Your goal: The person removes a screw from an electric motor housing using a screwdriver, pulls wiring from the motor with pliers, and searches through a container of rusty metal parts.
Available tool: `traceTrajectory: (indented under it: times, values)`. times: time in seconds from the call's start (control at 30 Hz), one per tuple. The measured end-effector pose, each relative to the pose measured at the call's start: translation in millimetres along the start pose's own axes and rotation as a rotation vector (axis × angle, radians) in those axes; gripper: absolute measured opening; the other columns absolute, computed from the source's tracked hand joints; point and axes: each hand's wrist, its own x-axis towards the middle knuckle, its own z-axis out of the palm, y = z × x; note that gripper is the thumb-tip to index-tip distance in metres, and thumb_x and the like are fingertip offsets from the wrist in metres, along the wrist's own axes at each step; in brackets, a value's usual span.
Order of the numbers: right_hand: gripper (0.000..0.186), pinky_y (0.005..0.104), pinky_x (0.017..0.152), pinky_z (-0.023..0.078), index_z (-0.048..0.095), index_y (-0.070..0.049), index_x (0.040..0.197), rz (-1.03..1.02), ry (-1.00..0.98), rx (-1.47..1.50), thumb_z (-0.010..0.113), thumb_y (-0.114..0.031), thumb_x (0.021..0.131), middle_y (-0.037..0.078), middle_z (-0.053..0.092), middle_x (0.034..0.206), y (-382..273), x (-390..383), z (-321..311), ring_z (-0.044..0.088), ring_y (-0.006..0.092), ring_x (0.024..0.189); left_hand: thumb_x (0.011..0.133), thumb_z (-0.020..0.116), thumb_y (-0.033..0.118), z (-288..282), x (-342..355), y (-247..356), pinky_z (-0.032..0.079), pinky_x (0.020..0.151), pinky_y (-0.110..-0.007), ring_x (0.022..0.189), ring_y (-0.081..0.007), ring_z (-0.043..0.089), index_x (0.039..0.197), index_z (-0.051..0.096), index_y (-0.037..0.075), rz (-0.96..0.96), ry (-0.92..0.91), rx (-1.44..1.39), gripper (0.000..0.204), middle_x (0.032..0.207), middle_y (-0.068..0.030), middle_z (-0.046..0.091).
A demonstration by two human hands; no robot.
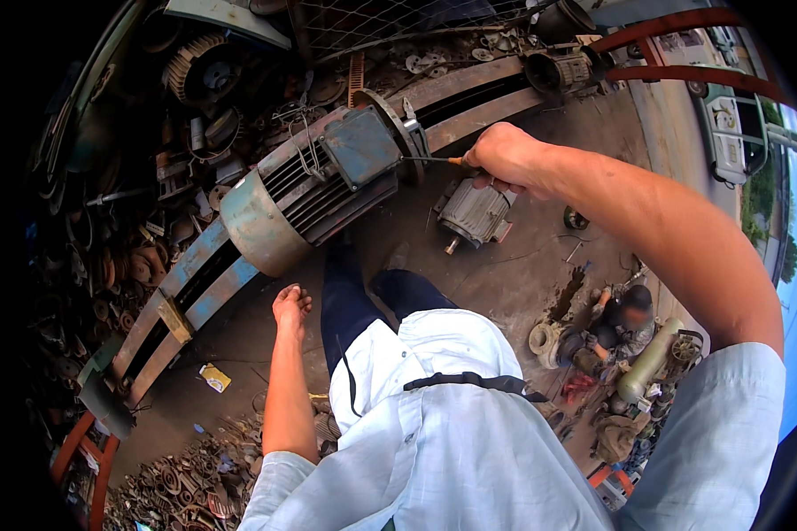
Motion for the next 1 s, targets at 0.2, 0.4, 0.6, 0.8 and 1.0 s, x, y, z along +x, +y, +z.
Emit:
traceTrajectory:
  times: [0.2, 0.4, 0.6, 0.8, 1.0]
  values:
    - [0.032, 0.0435, 0.086, 0.055, 0.06, 0.002, 0.116, -0.764, 0.153, -1.244, 0.06, -0.015, 0.089, 0.021, 0.064, 0.116, 7.0, -23.7, -3.9, 0.065, 0.0357, 0.106, 0.1, 0.06, 0.014, 1.4, -4.6, -13.0, 0.052, 0.058, -0.026, 0.067, -0.013, 0.063, 0.11, 0.062, 0.004, -0.014, -0.001, -0.003, 0.015, 0.087, -0.0048, 0.066]
    - [0.032, 0.0445, 0.059, 0.051, 0.064, 0.004, 0.09, 0.114, -0.098, 0.12, 0.052, -0.024, 0.1, 0.014, 0.065, 0.076, -2.2, 13.0, -8.3, 0.058, 0.0248, 0.059, 0.099, 0.06, 0.013, 9.0, -3.7, -20.5, 0.052, 0.058, -0.027, 0.067, -0.0132, 0.063, 0.109, 0.062, 0.004, -0.037, 0.002, 0.019, 0.013, 0.086, -0.0046, 0.065]
    - [0.024, 0.0366, 0.071, 0.054, 0.06, -0.003, 0.11, -0.695, 0.252, -0.781, 0.06, -0.018, 0.092, 0.015, 0.066, 0.082, 22.0, -10.8, -0.2, 0.063, 0.0259, 0.073, 0.099, 0.06, 0.013, 27.8, -5.1, -12.9, 0.052, 0.058, -0.026, 0.067, -0.0131, 0.062, 0.107, 0.063, 0.005, -0.023, -0.039, 0.024, 0.011, 0.084, -0.0038, 0.065]
    - [0.028, 0.0384, 0.072, 0.051, 0.06, -0.003, 0.112, -0.948, 0.258, -1.079, 0.061, -0.023, 0.094, 0.012, 0.059, 0.075, 22.4, -20.6, -4.7, 0.062, 0.0259, 0.072, 0.099, 0.06, 0.014, 18.6, -1.0, -19.6, 0.052, 0.058, -0.027, 0.067, -0.013, 0.063, 0.107, 0.062, 0.005, -0.044, -0.005, 0.047, 0.012, 0.084, -0.0039, 0.065]
    - [0.041, 0.0359, 0.067, 0.047, 0.06, 0.0, 0.106, -0.133, 0.03, 0.115, 0.052, -0.04, 0.103, 0.011, 0.055, 0.071, 20.9, -15.1, -4.4, 0.06, 0.0217, 0.073, 0.1, 0.059, 0.014, 19.3, 2.2, -12.2, 0.052, 0.058, -0.026, 0.067, -0.0127, 0.063, 0.109, 0.062, 0.005, -0.036, -0.025, 0.062, 0.013, 0.085, -0.0038, 0.065]
